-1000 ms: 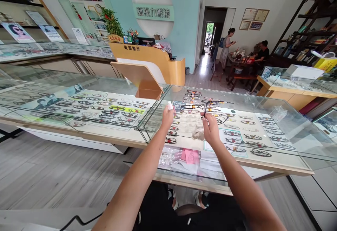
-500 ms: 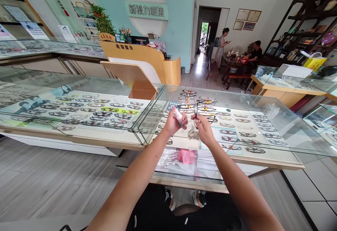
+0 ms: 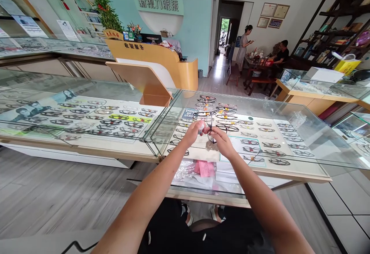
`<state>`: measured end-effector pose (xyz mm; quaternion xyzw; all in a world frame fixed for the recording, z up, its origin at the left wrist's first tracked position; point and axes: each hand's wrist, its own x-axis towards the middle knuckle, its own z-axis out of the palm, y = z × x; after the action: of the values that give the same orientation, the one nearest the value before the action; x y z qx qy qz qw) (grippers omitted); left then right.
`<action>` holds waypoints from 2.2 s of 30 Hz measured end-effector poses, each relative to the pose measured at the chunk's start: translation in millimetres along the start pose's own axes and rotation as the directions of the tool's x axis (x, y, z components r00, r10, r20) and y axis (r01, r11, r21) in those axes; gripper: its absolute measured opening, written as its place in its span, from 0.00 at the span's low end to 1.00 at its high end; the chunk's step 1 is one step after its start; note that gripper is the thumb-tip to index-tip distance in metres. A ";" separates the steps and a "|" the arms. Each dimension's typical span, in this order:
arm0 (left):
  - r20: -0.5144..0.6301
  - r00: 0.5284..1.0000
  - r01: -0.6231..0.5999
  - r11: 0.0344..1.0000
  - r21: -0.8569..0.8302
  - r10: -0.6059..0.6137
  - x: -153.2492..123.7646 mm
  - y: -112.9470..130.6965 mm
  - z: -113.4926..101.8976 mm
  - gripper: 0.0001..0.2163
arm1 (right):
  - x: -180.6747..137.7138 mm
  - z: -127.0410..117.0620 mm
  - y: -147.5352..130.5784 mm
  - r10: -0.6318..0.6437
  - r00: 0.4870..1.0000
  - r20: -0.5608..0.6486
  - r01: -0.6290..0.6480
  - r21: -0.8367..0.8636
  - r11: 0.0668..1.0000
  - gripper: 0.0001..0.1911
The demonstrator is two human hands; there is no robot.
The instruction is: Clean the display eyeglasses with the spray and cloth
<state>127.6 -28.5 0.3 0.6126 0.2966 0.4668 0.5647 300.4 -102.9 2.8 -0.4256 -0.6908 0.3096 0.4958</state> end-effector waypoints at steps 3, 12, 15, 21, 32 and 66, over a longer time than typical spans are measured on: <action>0.007 1.000 0.006 1.000 -0.003 -0.005 -0.4 0.8 1.2 0.26 | -0.4 0.3 -2.2 -0.004 1.000 0.008 0.004 -0.009 1.000 0.19; 0.087 0.996 -0.029 0.997 0.078 0.022 -3.6 2.5 3.5 0.30 | 4.7 -10.5 -7.6 0.100 0.986 -0.130 -0.081 0.142 0.987 0.19; 0.151 0.988 -0.052 0.986 0.159 0.028 -3.7 -2.6 5.5 0.30 | 5.9 -14.1 -6.4 0.118 0.978 -0.174 -0.093 0.147 0.985 0.21; 0.191 0.982 -0.046 0.972 0.231 0.002 -4.2 -15.3 8.8 0.28 | 6.2 -12.9 -8.4 0.145 0.978 -0.152 -0.107 0.236 0.966 0.21; -0.047 0.993 -0.087 0.937 0.338 0.109 1.4 -11.8 -6.6 0.22 | 4.9 -13.2 -4.9 0.186 0.970 -0.154 -0.118 0.372 0.921 0.18; -0.702 0.691 0.343 0.777 0.529 0.173 19.6 -37.6 -82.3 0.23 | -0.2 -26.9 -21.3 0.037 0.962 -0.270 0.056 0.328 0.943 0.17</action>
<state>66.7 30.1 -37.6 0.5157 0.6593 0.5133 0.1896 320.0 -112.4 29.3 -0.3710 -0.5562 0.3577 0.6520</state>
